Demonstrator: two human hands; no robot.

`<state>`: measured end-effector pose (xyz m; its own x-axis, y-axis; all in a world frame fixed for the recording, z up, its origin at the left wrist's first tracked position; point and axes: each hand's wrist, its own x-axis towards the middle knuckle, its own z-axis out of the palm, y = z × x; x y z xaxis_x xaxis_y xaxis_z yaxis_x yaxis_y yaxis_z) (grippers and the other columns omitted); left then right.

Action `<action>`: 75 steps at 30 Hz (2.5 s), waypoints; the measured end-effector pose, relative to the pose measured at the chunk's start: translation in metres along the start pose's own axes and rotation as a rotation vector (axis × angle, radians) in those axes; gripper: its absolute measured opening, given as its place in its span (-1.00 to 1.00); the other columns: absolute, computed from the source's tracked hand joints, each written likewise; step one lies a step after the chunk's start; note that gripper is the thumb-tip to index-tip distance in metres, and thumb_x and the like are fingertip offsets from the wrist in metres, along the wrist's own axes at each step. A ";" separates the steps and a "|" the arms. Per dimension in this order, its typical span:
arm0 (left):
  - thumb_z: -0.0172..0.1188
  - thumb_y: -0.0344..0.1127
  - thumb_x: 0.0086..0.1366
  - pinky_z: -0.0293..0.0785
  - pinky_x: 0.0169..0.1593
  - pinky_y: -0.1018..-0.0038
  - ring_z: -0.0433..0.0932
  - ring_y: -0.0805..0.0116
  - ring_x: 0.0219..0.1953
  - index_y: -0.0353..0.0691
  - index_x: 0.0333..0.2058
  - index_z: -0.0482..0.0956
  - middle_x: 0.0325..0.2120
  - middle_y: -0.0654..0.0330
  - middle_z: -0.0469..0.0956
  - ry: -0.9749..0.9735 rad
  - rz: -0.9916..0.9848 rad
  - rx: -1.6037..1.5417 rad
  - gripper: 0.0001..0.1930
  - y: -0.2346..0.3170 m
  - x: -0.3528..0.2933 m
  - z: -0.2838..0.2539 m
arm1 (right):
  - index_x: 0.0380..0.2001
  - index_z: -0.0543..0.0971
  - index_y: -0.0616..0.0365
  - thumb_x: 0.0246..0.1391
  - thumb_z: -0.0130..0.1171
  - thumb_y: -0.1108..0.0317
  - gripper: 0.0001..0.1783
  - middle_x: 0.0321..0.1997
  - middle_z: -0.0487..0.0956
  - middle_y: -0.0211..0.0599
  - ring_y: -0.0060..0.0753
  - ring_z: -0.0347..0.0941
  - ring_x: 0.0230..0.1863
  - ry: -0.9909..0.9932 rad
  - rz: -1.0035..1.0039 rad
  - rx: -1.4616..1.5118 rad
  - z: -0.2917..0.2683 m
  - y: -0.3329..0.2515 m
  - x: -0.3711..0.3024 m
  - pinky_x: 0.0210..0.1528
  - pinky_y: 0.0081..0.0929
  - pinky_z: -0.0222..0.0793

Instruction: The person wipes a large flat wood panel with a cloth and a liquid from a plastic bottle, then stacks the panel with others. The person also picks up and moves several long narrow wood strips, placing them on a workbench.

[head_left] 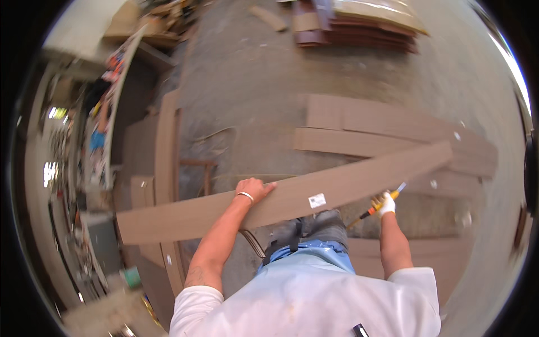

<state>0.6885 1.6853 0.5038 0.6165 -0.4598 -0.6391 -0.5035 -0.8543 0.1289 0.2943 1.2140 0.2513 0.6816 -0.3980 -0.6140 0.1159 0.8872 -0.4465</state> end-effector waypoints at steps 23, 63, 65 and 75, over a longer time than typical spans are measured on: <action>-0.14 0.14 0.44 0.52 -0.23 0.02 0.62 -0.13 -0.38 -0.13 -0.55 0.67 -0.51 -0.02 0.65 0.567 -0.497 -0.452 -0.40 -0.209 -0.326 0.143 | 0.20 0.48 -0.01 0.22 0.15 -0.10 -0.40 0.16 0.55 -0.26 -0.14 0.50 0.07 -0.088 -0.283 -0.372 0.410 0.049 0.032 0.02 -0.12 0.44; 0.31 0.01 0.20 0.40 0.00 0.10 0.52 -0.01 -0.09 -0.19 -0.28 0.61 -0.27 0.05 0.61 1.036 -1.148 -0.582 -0.64 -0.641 -0.468 0.392 | -0.36 0.45 0.22 0.00 0.12 0.58 -0.89 -0.49 0.48 -0.27 -0.45 0.39 -0.61 -0.669 0.394 -1.238 0.738 0.815 -0.179 -0.62 -0.49 0.21; 0.28 0.01 0.24 0.40 0.04 0.09 0.53 -0.02 -0.07 -0.19 -0.26 0.62 -0.27 0.05 0.61 0.996 -1.158 -0.586 -0.65 -0.654 -0.461 0.393 | -0.33 0.48 0.23 0.00 0.18 0.52 -0.87 -0.47 0.55 -0.24 -0.39 0.50 -0.57 -0.637 0.371 -1.468 0.750 0.814 -0.169 -0.61 -0.48 0.32; 0.27 -0.07 0.26 0.37 0.13 0.00 0.47 -0.02 0.12 -0.14 0.13 0.45 0.02 -0.02 0.54 0.623 -0.984 -0.584 -0.48 -0.667 -0.379 0.342 | -0.30 0.57 0.25 -0.04 0.23 0.40 -0.79 -0.52 0.64 -0.20 -0.34 0.58 -0.60 -0.651 0.512 -2.123 0.680 0.702 -0.173 -0.57 -0.41 0.47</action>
<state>0.5834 2.5121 0.4013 0.8287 0.5158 -0.2170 0.5564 -0.8012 0.2202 0.7487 2.0643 0.4869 0.5111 0.1997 -0.8360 -0.4642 -0.7544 -0.4641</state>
